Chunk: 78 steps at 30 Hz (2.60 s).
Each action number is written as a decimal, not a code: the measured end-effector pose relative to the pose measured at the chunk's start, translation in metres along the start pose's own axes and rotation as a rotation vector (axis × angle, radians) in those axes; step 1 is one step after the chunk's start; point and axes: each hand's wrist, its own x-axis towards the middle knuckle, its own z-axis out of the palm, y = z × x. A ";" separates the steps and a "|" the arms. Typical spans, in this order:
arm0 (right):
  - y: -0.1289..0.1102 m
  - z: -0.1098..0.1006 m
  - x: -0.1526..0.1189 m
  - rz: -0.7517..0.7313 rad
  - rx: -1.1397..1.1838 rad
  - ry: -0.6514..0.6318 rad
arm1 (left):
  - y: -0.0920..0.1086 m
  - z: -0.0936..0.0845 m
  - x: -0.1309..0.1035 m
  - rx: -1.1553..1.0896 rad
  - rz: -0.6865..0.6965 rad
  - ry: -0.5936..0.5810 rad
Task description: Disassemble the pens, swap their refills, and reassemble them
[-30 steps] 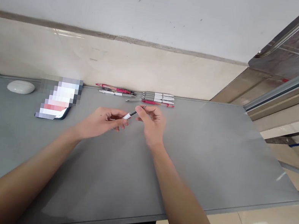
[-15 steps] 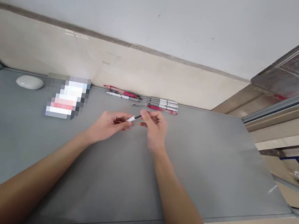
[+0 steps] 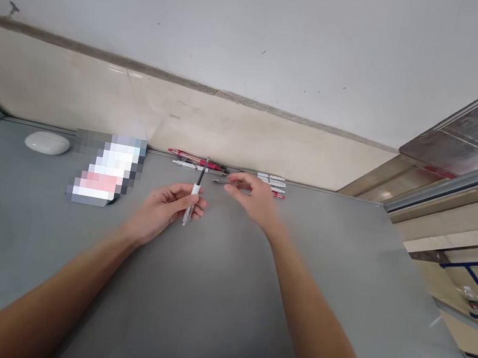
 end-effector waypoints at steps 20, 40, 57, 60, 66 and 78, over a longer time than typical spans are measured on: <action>0.002 0.009 0.046 -0.427 -1.129 -0.293 | 0.006 -0.007 0.004 -0.085 -0.065 0.053; -0.002 0.032 -0.011 0.230 0.738 0.133 | 0.006 -0.001 -0.001 -0.076 -0.056 0.002; 0.013 0.032 -0.046 0.181 0.926 -0.141 | 0.000 0.000 -0.003 -0.047 -0.069 -0.035; 0.015 0.032 -0.045 0.160 0.939 -0.178 | 0.000 -0.001 -0.003 -0.054 -0.067 -0.040; 0.013 0.034 -0.046 0.133 0.966 -0.222 | 0.001 0.000 -0.002 -0.039 -0.070 -0.032; 0.011 0.031 -0.048 0.099 0.948 -0.061 | -0.002 0.003 -0.005 0.173 -0.067 -0.094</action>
